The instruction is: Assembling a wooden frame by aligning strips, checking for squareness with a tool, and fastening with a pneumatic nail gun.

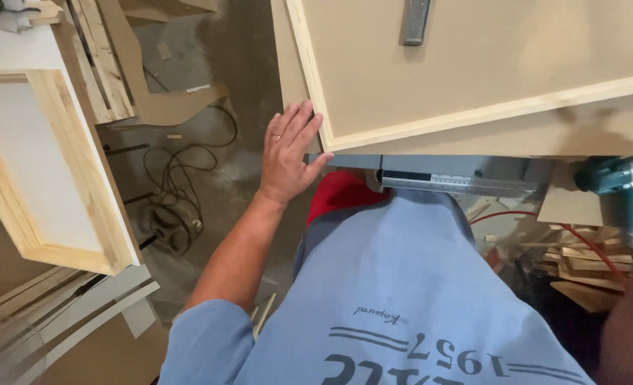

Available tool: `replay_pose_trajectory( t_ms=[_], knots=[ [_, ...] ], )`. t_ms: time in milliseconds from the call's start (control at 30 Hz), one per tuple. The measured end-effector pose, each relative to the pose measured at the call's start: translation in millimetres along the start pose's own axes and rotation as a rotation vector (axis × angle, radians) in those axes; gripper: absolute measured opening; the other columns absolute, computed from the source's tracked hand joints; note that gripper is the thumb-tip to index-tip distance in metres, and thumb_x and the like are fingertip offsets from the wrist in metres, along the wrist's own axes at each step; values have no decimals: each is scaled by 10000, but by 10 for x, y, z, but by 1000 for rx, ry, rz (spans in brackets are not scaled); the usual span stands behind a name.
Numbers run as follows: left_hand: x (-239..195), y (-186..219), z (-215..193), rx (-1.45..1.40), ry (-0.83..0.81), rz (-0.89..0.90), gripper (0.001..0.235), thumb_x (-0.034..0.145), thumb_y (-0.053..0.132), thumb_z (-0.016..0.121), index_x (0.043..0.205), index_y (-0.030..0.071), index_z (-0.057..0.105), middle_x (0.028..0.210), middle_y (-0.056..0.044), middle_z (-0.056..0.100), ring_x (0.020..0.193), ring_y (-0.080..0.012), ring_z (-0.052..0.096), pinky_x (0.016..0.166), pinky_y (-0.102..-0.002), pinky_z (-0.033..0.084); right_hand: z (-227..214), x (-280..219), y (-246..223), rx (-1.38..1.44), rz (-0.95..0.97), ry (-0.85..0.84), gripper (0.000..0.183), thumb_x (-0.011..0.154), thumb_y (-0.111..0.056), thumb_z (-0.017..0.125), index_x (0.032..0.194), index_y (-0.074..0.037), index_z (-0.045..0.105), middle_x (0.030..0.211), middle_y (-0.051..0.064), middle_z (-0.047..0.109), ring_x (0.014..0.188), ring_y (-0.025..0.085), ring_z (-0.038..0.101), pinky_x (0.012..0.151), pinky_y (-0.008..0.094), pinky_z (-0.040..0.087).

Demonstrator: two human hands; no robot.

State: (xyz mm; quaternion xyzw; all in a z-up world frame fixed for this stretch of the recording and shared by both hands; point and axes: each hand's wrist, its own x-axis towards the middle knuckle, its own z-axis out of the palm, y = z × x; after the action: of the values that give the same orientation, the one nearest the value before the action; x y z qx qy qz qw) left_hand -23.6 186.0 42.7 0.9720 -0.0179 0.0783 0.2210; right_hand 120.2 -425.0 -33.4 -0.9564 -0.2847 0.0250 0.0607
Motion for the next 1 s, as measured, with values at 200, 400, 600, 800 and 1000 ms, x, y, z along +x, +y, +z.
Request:
replay_pose_trajectory(
  t_ms=[200,400,600,800,1000],
  knots=[
    [-36,-135,-14,-97,-40,-15,570,991,373,748,1493,160,581,1595,-65,481,1525,-285,406,1267,-510,303,-1175,1809,-2659,369,-243,-114,210,1112,-301,690,1051,-103,724,995,67,726,874,286,655,762,400,489],
    [-94,-302,29,-119,-46,-9,655,960,415,838,1508,183,564,1606,-53,466,1530,-281,395,1282,-505,277,-868,2268,-3239,204,-519,-100,172,1060,-236,739,912,-180,672,819,5,605,701,243,575,587,382,452],
    [-108,-401,102,-160,-20,5,629,975,420,843,1495,187,575,1590,-60,483,1516,-286,410,1276,-516,282,-804,2407,-3353,276,-519,-197,123,1030,-210,773,930,-191,704,873,-12,649,745,239,622,618,382,486],
    [-121,-455,136,-179,-25,16,650,972,427,862,1501,191,567,1588,-65,487,1508,-286,419,1268,-514,284,-783,2445,-3371,298,-477,-296,88,1031,-224,764,964,-191,716,940,-23,667,774,240,629,625,392,485],
    [-125,-482,153,-197,-12,26,719,929,392,950,1501,188,565,1587,-66,488,1504,-285,428,1251,-527,326,-734,2475,-3365,282,-493,-322,82,1028,-254,770,978,-209,723,924,-36,667,797,221,649,602,387,474]
  ],
)
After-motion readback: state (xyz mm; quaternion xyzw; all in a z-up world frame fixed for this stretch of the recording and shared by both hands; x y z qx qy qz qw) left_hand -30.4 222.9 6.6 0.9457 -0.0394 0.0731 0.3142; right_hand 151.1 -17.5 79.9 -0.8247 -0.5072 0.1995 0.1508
